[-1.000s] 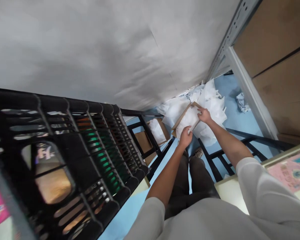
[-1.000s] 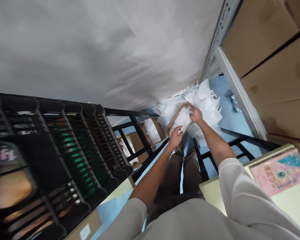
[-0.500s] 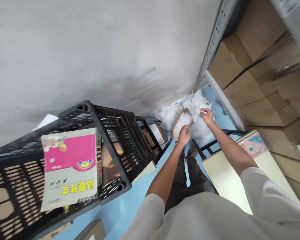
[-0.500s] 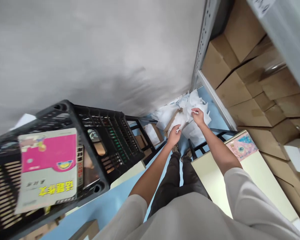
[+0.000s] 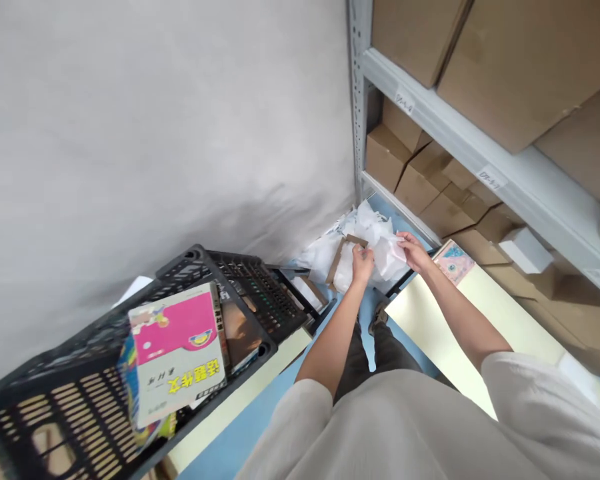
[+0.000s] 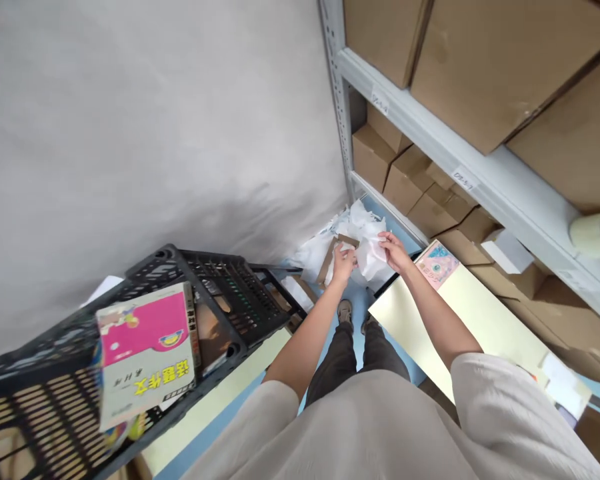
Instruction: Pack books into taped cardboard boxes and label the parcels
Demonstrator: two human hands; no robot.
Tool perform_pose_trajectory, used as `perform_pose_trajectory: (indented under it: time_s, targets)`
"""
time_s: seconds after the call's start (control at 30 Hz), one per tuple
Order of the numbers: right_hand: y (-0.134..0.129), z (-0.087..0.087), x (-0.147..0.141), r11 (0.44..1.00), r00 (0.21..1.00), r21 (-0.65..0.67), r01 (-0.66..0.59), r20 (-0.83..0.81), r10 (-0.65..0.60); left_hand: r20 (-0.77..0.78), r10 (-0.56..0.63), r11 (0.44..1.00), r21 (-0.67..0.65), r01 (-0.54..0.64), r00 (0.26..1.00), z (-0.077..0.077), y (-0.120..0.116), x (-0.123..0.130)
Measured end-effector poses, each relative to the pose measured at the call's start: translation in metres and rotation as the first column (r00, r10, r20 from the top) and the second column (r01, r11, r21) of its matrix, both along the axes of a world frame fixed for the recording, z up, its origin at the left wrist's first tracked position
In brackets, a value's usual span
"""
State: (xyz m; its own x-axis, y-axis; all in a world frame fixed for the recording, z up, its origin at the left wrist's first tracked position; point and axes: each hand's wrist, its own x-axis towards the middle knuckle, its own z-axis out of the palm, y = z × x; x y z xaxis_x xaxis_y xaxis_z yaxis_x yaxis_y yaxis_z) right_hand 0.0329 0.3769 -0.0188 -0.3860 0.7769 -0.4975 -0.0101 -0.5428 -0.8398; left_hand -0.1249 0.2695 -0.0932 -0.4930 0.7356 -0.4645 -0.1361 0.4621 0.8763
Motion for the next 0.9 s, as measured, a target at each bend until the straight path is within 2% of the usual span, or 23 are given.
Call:
perform_pose_trajectory:
  time_s: [0.07, 0.13, 0.3, 0.37, 0.43, 0.53, 0.67, 0.77, 0.9]
  targets:
    - [-0.013, 0.01, 0.012, 0.999, 0.999, -0.036, 0.032, -0.018, -0.032, 0.176, 0.089, 0.993, -0.088, -0.075, 0.98, 0.006, 0.003, 0.008]
    - [-0.027, 0.017, 0.023, 0.995, 0.997, -0.066, 0.07, -0.038, -0.072, 0.267, 0.15, 0.985, -0.126, -0.12, 0.952, 0.012, 0.004, 0.016]
    - [-0.061, 0.024, 0.053, 0.971, 0.971, -0.042, 0.236, -0.031, -0.238, 0.221, 0.211, 0.975, 0.02, -0.221, 0.952, 0.026, -0.003, 0.025]
    - [-0.076, 0.024, 0.068, 0.943, 0.943, 0.002, 0.331, 0.026, -0.331, 0.192, 0.189, 0.974, 0.085, -0.208, 0.963, 0.031, -0.008, 0.026]
    - [-0.091, 0.022, 0.086, 0.913, 0.907, 0.05, 0.405, 0.106, -0.408, 0.159, 0.118, 0.982, 0.127, -0.139, 0.98, 0.034, -0.015, 0.029]
    - [-0.117, 0.018, 0.11, 0.89, 0.86, 0.147, 0.432, 0.232, -0.455, 0.131, -0.07, 0.988, 0.146, 0.05, 0.989, 0.036, -0.027, 0.036]
    - [-0.148, 0.011, 0.136, 0.846, 0.76, 0.311, 0.434, 0.378, -0.529, 0.048, -0.28, 0.95, 0.156, 0.269, 0.959, 0.036, -0.044, 0.052]
    - [-0.163, 0.008, 0.151, 0.833, 0.696, 0.345, 0.432, 0.459, -0.551, -0.031, -0.365, 0.909, 0.203, 0.363, 0.931, 0.036, -0.053, 0.063]
    - [-0.176, 0.011, 0.172, 0.852, 0.686, 0.302, 0.428, 0.505, -0.524, -0.09, -0.381, 0.898, 0.203, 0.392, 0.92, 0.032, -0.059, 0.076]
